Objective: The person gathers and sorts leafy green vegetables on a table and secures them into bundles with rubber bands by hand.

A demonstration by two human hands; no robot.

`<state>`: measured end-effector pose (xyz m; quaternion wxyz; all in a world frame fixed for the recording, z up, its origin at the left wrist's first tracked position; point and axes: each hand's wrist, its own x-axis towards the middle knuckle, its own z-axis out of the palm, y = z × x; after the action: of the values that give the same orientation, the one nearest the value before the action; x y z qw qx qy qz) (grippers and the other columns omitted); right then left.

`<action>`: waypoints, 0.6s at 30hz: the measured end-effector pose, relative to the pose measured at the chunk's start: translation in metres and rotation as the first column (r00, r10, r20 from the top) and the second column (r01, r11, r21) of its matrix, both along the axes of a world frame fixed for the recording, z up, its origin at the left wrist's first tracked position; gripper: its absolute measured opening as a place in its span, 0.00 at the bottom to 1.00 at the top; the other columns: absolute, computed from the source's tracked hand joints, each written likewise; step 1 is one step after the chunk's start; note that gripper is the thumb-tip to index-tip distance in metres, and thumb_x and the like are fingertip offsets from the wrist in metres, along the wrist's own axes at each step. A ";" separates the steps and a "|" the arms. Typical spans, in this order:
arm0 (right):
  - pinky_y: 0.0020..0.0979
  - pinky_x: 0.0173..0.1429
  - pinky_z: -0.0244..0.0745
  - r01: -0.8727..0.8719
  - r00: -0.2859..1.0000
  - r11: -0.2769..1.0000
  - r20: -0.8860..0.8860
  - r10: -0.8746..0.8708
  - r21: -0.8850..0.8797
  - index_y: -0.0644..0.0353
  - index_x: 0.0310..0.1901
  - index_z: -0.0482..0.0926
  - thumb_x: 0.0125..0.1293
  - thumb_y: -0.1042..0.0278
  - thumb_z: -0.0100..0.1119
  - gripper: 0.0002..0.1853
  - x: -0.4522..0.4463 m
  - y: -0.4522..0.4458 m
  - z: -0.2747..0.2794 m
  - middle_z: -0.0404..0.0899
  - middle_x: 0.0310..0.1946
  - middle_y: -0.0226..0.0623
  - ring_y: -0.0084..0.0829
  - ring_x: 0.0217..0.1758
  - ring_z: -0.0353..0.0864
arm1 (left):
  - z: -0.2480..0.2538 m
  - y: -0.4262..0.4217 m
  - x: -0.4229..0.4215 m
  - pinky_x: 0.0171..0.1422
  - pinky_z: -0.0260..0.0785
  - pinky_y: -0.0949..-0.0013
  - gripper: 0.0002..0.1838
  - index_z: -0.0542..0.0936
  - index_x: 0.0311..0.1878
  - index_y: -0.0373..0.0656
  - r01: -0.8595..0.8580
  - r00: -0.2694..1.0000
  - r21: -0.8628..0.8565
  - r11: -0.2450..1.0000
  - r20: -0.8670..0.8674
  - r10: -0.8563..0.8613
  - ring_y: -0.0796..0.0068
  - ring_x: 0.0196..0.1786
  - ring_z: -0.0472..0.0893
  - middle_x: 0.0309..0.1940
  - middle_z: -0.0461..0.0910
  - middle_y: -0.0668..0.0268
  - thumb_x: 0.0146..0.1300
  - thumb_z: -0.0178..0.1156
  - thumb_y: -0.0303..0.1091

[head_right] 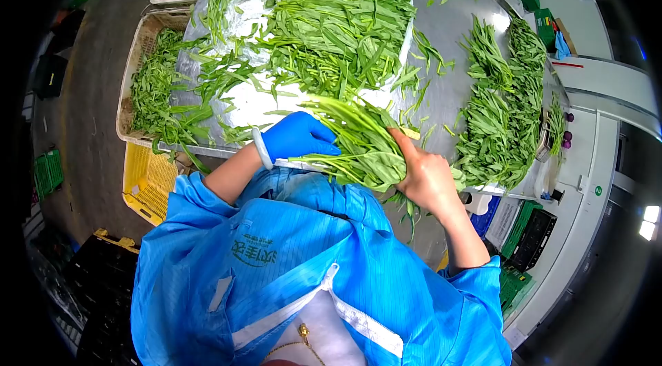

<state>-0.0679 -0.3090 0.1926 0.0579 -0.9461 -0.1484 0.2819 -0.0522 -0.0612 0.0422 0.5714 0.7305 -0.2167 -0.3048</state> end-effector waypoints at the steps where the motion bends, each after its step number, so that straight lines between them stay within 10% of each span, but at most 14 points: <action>1: 0.49 0.41 0.76 -0.022 0.999 1.000 0.024 0.021 0.018 0.47 0.69 0.59 0.39 0.77 0.65 0.49 0.000 -0.001 -0.002 0.80 0.35 0.55 0.55 0.37 0.80 | -0.005 -0.003 -0.001 0.42 0.73 0.66 0.15 0.84 0.34 0.39 -0.029 0.999 0.014 0.999 0.034 0.028 0.67 0.32 0.81 0.28 0.82 0.61 0.50 0.72 0.40; 3: 0.48 0.41 0.76 -0.005 0.999 1.000 0.039 0.005 0.005 0.48 0.69 0.59 0.39 0.77 0.65 0.49 0.001 -0.002 -0.003 0.80 0.37 0.54 0.56 0.37 0.80 | -0.010 -0.007 -0.001 0.46 0.74 0.66 0.12 0.83 0.34 0.38 -0.049 0.950 -0.061 0.997 0.305 0.065 0.65 0.40 0.82 0.35 0.81 0.60 0.52 0.70 0.37; 6: 0.48 0.41 0.76 0.020 0.998 1.000 0.060 -0.018 -0.023 0.48 0.68 0.60 0.39 0.77 0.65 0.48 0.005 -0.009 -0.009 0.80 0.36 0.54 0.56 0.37 0.80 | -0.006 -0.014 -0.010 0.51 0.74 0.69 0.12 0.81 0.39 0.33 -0.387 0.919 -0.273 0.881 -0.197 0.343 0.71 0.43 0.82 0.39 0.82 0.61 0.56 0.69 0.30; 9: 0.49 0.41 0.76 0.056 0.998 0.998 0.034 -0.055 -0.025 0.47 0.68 0.60 0.39 0.76 0.67 0.48 0.007 -0.014 -0.016 0.80 0.35 0.55 0.56 0.37 0.80 | 0.010 -0.002 -0.008 0.51 0.75 0.68 0.08 0.81 0.39 0.28 -0.474 0.809 -0.429 0.769 -0.557 0.188 0.68 0.41 0.83 0.38 0.83 0.56 0.62 0.61 0.25; 13: 0.50 0.42 0.75 0.108 0.994 0.994 -0.004 -0.108 0.017 0.46 0.68 0.60 0.39 0.74 0.70 0.49 0.005 -0.021 -0.020 0.80 0.33 0.56 0.57 0.37 0.79 | 0.008 0.032 0.006 0.50 0.74 0.67 0.13 0.79 0.46 0.28 -0.707 0.658 -0.364 0.606 -0.653 0.375 0.70 0.40 0.83 0.36 0.83 0.56 0.66 0.57 0.30; 17: 0.49 0.41 0.75 0.113 0.992 0.994 0.046 -0.113 0.009 0.47 0.68 0.59 0.39 0.75 0.69 0.50 -0.001 -0.025 -0.011 0.80 0.31 0.54 0.56 0.36 0.80 | -0.059 0.096 0.017 0.54 0.73 0.61 0.17 0.76 0.56 0.36 -0.833 0.551 -0.352 0.428 -0.607 0.572 0.69 0.46 0.81 0.45 0.81 0.55 0.65 0.59 0.28; 18: 0.49 0.40 0.76 0.101 0.993 0.995 0.061 -0.100 -0.006 0.47 0.68 0.59 0.38 0.76 0.68 0.49 -0.003 -0.026 -0.010 0.80 0.32 0.54 0.56 0.35 0.80 | -0.060 0.102 0.016 0.54 0.73 0.60 0.18 0.76 0.57 0.38 -0.784 0.619 -0.168 0.597 -0.280 0.734 0.67 0.47 0.81 0.46 0.80 0.55 0.64 0.60 0.29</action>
<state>-0.0705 -0.3352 0.1824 0.0633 -0.9608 -0.1011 0.2505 -0.0365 0.0407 -0.0175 0.7590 0.6351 0.1291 -0.0634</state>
